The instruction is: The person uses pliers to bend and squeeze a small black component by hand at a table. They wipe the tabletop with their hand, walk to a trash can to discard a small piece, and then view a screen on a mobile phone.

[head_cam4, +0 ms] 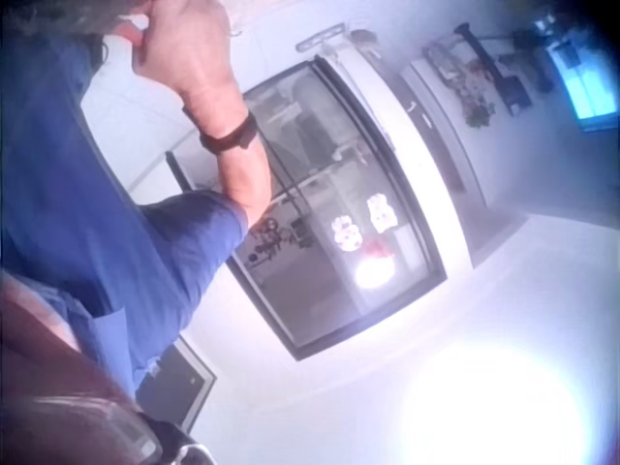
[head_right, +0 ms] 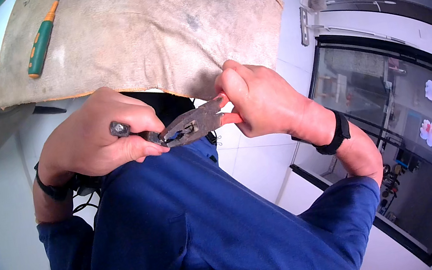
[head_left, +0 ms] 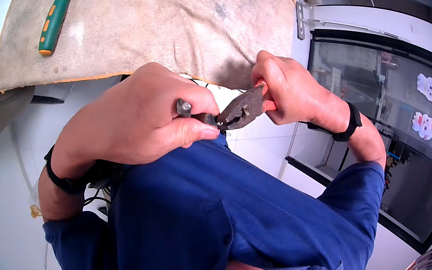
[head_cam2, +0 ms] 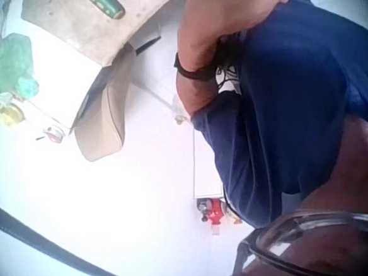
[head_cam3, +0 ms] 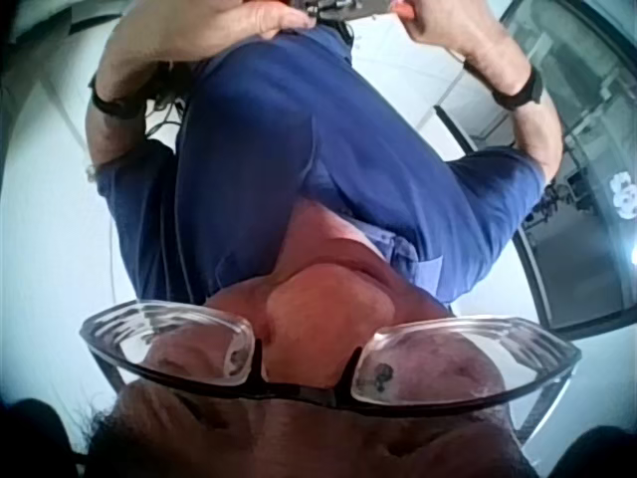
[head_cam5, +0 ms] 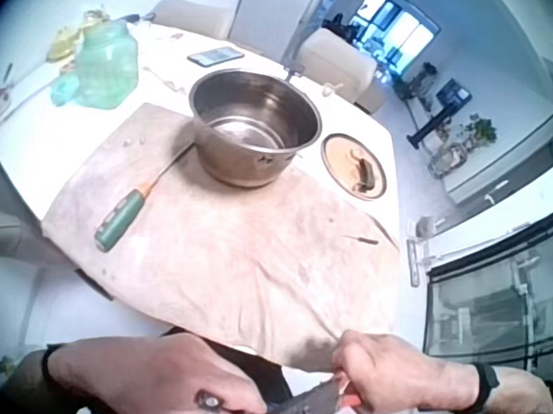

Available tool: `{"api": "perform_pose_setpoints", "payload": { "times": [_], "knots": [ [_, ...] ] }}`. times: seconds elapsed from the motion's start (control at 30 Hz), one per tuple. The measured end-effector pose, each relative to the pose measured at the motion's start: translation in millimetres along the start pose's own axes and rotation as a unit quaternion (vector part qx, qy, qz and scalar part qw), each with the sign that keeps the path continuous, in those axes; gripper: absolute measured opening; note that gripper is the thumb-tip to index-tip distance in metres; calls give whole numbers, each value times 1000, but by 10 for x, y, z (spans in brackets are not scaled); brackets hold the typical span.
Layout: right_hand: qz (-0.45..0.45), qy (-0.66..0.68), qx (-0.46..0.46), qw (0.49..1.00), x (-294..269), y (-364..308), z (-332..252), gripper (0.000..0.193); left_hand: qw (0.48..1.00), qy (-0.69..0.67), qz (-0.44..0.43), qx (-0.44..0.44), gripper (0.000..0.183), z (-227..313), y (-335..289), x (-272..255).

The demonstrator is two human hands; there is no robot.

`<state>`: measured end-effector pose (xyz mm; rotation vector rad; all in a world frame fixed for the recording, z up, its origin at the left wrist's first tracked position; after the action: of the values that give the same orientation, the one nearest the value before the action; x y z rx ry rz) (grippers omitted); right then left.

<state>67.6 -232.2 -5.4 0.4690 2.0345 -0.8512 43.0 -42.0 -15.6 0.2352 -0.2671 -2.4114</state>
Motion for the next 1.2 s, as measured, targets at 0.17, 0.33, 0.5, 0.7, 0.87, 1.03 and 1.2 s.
{"api": "perform_pose_setpoints", "payload": {
  "times": [0.17, 0.33, 0.5, 0.7, 0.87, 1.03, 1.2],
  "knots": [
    [79, 41, -63, 994, -97, 99, -36, 48, 998, 34, 40, 44, 16, 118, 33, -74],
    [106, 74, -57, 990, -119, 71, -20, 50, 994, 82, 58, 45, 16, 116, 14, -124],
    [152, 75, -41, 985, -201, -11, -1, 48, 988, 104, 79, 80, 17, 121, 7, -149],
    [166, 30, -39, 985, -302, -51, 11, 46, 987, 115, 76, 89, 17, 177, 43, -124],
    [164, 11, -37, 986, -344, -71, -19, 46, 984, 109, 92, 108, 18, 236, 37, -107],
    [157, -10, -34, 987, -403, -71, -61, 47, 987, 112, 84, 73, 20, 235, 47, -116],
    [152, -15, -36, 988, -419, -83, -82, 47, 988, 88, 109, 56, 22, 226, 21, -97]
  ]
}}
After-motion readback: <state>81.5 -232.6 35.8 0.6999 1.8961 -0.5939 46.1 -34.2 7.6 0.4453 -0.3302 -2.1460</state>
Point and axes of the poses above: each hand's wrist, its own y-axis towards the middle knuckle, its own x-axis out of the palm, z = x × y, the point moved 7 cm from there along y, towards the middle knuckle, and after that the axes turned 9 degrees about x, right-handed, at the moved point
